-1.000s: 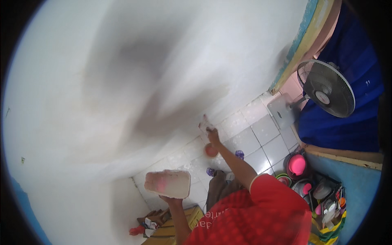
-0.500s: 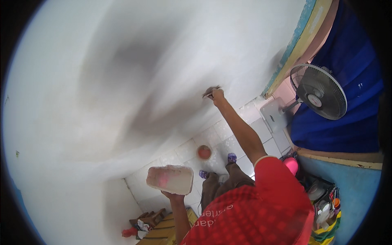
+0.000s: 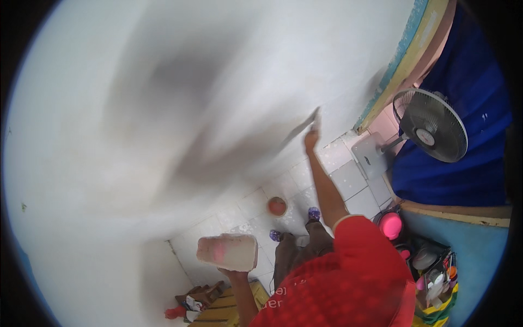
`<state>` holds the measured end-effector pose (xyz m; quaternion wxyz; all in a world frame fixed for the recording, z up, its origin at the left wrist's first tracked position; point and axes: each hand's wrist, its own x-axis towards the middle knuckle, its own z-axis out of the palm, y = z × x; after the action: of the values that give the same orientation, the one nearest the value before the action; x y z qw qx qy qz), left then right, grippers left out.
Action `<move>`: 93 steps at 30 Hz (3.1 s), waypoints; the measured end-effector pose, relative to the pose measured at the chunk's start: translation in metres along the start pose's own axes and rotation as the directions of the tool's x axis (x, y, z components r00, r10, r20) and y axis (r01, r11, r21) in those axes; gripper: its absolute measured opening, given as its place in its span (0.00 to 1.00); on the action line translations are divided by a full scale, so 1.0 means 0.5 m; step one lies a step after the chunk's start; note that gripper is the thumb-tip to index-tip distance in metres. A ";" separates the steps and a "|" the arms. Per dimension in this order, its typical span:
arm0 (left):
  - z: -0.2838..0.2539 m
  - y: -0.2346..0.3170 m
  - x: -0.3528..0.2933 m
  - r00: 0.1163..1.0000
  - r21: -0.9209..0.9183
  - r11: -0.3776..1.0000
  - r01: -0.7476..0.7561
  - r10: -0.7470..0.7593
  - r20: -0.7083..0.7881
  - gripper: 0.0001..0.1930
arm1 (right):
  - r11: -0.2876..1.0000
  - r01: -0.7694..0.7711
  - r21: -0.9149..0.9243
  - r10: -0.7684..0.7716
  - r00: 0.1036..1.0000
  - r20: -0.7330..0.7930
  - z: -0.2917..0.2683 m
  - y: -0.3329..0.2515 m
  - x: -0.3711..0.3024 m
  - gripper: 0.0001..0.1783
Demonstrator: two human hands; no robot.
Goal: The person repeatedly scoops white paint from a container using a small trowel and applies it to the ceiling in a small room. The person works methodically, spreading the paint across the ceiling surface.
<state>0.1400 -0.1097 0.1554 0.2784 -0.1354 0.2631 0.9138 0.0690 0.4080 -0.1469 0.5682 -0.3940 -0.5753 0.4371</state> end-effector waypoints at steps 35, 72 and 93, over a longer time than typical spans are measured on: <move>0.072 -0.161 0.102 0.955 -0.134 0.979 -0.152 0.180 0.235 0.33 | 0.655 -0.736 0.169 0.383 0.517 0.765 -0.296 -0.715 -0.042 0.14; 0.117 -0.166 0.084 0.912 -0.224 0.937 -0.266 0.320 0.255 0.60 | 0.969 0.201 0.142 -0.063 -0.352 0.934 -0.195 -1.019 -0.165 0.24; 0.145 -0.153 0.071 0.798 0.227 0.768 -0.598 0.596 0.087 0.57 | 0.964 0.266 0.006 0.114 -0.435 0.893 -0.168 -0.957 -0.158 0.25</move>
<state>0.1486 0.0002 0.1703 -0.0105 -0.0053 0.4009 0.9160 0.1771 0.1906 0.2813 -0.2029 0.1424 -0.8562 0.4533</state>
